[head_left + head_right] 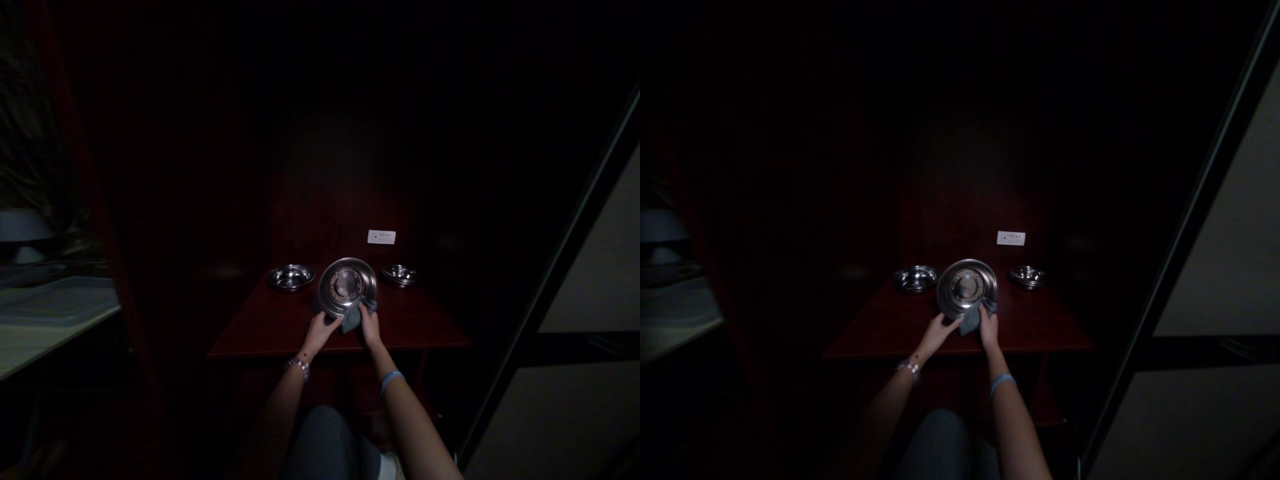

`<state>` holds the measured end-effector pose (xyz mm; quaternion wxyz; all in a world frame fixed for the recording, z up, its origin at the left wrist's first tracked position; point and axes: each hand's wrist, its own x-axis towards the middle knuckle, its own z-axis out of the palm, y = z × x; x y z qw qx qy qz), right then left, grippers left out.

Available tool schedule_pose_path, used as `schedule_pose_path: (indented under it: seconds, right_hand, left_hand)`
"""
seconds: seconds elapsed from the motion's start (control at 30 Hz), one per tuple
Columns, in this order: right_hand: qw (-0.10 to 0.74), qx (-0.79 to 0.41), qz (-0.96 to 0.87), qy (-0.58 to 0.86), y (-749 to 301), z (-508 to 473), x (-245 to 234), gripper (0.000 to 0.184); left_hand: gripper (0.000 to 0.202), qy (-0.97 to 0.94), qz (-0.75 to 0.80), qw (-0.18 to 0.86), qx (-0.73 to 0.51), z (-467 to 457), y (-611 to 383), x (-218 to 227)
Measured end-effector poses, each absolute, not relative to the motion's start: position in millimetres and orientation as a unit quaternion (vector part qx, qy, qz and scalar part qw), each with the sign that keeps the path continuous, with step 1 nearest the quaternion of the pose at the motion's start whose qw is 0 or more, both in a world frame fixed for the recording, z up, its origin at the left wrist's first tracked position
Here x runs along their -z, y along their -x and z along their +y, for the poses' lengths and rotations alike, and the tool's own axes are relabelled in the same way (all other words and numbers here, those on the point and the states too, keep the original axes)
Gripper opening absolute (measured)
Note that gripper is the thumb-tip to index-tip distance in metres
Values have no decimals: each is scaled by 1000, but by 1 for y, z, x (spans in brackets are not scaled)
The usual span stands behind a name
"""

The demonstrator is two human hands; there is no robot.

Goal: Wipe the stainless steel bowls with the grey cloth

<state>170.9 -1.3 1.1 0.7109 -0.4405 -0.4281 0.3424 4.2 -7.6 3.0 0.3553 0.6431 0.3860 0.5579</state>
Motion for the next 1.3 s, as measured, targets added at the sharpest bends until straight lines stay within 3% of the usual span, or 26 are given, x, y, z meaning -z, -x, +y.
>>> schedule_pose_path:
  seconds: [0.27,0.87,1.3]
  right_hand:
    - [704,-333,-437,450,-171,-5,-5,53]
    - [705,-348,-433,442,-171,2,1,50]
    - [697,-335,-443,453,-172,1,2,47]
  left_hand:
    - [35,-701,381,327,-506,-11,-3,-5]
    - [32,-611,400,220,-647,-18,2,-16]
    - [40,-677,500,219,-494,-11,1,-9]
